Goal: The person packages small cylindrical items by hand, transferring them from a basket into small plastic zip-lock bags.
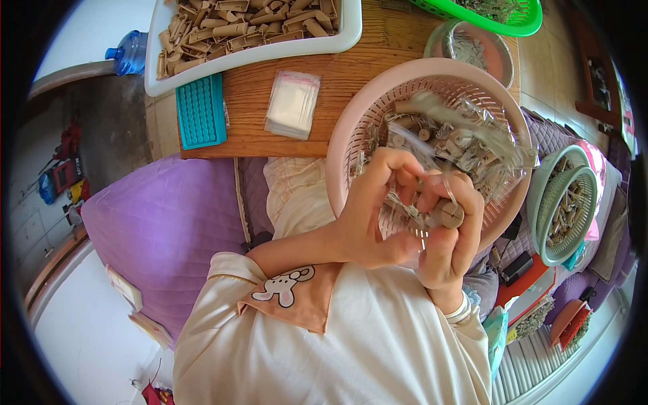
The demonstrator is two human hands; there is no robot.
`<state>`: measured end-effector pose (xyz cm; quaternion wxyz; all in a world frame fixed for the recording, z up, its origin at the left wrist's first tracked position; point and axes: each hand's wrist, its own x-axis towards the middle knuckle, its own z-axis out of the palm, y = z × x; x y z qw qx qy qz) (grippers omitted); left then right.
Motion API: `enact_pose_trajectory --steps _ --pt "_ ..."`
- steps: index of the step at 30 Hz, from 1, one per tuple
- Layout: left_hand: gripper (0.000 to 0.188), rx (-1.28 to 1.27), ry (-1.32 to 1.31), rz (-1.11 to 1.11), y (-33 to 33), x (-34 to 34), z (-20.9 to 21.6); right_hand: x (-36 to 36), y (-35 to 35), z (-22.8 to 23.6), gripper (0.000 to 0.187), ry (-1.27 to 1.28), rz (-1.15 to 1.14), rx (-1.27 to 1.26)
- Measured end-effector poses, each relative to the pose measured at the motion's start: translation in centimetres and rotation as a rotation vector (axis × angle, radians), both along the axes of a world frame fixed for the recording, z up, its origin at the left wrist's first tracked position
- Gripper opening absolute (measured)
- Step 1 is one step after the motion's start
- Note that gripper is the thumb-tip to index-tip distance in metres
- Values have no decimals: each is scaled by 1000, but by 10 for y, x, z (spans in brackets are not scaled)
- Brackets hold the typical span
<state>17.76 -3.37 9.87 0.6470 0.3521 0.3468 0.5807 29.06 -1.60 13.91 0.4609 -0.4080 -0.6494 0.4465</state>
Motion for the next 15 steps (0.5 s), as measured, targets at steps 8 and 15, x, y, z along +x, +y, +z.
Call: enact_pose_trajectory --steps 8,15 --pt "66 605 714 146 20 -3 15 -9 0 -8 36 -17 10 208" --pt "43 516 643 151 28 5 26 -2 0 -8 41 74 48 9"
